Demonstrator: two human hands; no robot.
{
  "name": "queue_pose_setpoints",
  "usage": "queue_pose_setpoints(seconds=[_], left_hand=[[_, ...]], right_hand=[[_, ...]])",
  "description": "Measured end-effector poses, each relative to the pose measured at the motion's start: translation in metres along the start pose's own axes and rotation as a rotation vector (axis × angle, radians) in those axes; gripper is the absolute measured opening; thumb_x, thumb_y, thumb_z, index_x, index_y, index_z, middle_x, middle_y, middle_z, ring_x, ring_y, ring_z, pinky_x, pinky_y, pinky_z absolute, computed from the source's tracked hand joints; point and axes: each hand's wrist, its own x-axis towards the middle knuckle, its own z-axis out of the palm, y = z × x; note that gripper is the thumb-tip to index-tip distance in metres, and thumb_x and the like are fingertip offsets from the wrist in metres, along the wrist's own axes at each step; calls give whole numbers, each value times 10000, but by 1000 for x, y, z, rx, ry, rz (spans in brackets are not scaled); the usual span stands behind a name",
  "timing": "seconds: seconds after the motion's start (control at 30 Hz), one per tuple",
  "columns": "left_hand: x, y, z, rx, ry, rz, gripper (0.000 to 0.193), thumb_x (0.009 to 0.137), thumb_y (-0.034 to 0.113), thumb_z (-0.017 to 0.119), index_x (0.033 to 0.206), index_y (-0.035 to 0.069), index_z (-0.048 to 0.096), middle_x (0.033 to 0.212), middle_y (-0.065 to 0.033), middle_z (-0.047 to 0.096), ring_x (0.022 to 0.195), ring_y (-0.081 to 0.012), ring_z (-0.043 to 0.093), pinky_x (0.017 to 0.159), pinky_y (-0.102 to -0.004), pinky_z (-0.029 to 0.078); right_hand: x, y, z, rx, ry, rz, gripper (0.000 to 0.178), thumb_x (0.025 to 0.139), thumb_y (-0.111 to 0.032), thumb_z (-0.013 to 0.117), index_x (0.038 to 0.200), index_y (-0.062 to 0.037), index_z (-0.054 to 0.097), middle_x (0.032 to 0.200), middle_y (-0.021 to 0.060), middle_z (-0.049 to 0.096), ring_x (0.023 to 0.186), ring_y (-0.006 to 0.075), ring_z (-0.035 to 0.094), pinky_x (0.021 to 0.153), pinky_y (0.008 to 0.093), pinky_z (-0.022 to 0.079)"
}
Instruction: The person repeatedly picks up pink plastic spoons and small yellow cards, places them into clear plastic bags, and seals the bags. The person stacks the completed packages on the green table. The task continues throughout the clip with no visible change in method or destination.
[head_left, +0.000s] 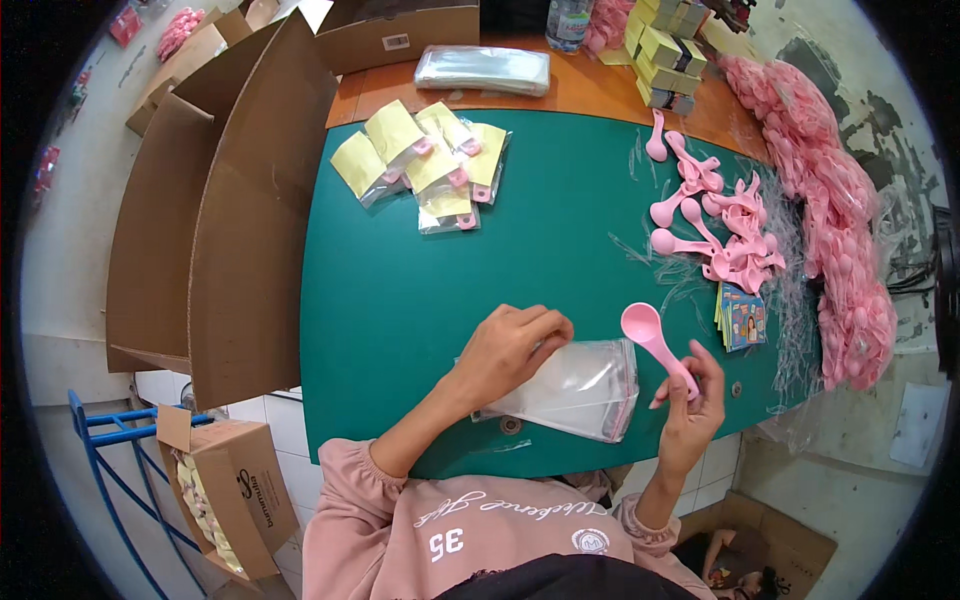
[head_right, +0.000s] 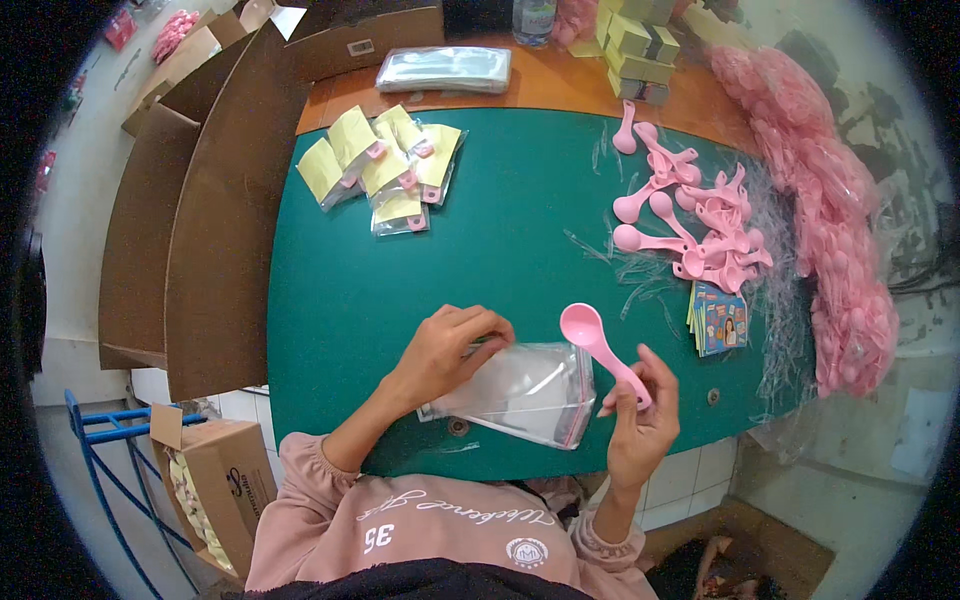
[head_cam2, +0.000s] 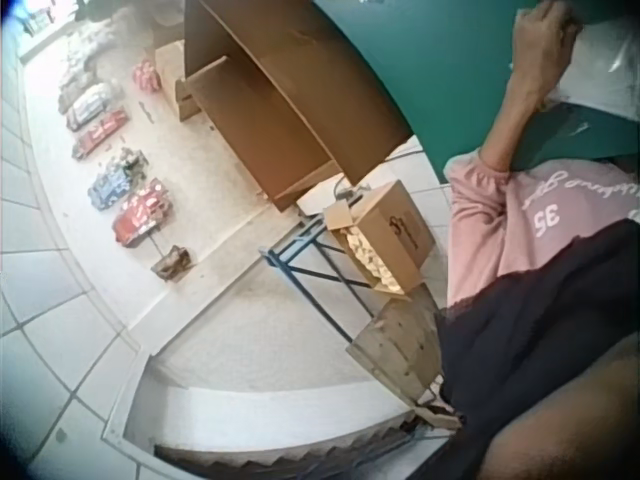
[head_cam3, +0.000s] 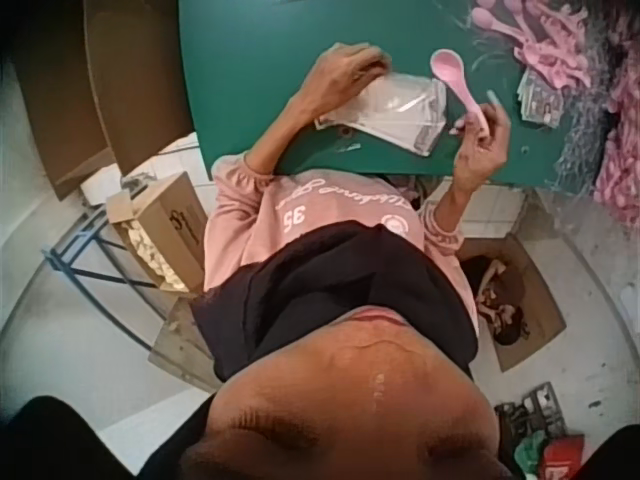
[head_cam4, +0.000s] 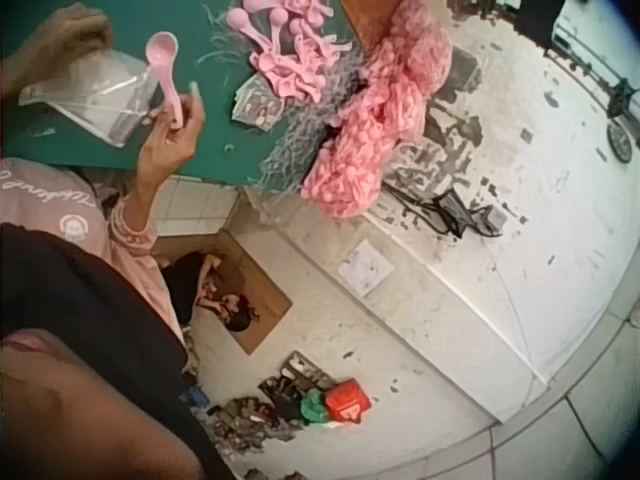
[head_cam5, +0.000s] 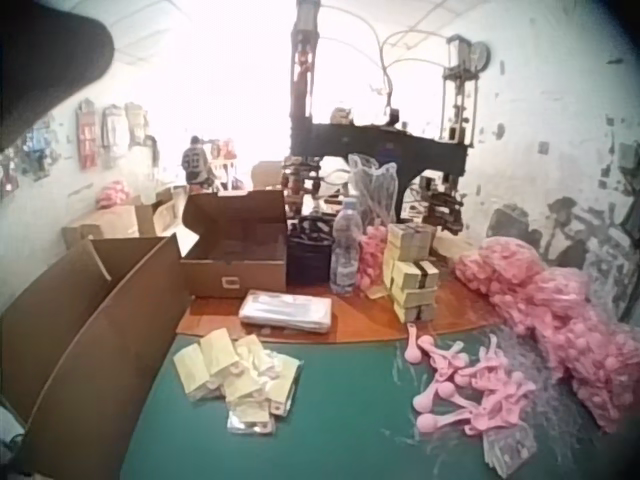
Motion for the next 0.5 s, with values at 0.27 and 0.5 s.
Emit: queue_pose_setpoints(seconds=[0.27,0.5], left_hand=[[-3,-8,1,-441,37,-134,145,784,26,552,906,33,474,817,-97,633,724,-196,632,709,-294,489],[4,-5,-10,-720,-87,-371,212,807,43,571,981,13,454,822,-99,634,763,-141,623,716,-262,497]], right_hand=[[-6,11,-2,-365,91,-133,109,794,7,599,895,19,559,811,53,546,659,90,513,548,209,418],[-10,6,9,-278,212,-183,127,816,19,562,940,33,535,821,63,551,657,110,536,596,218,443]])
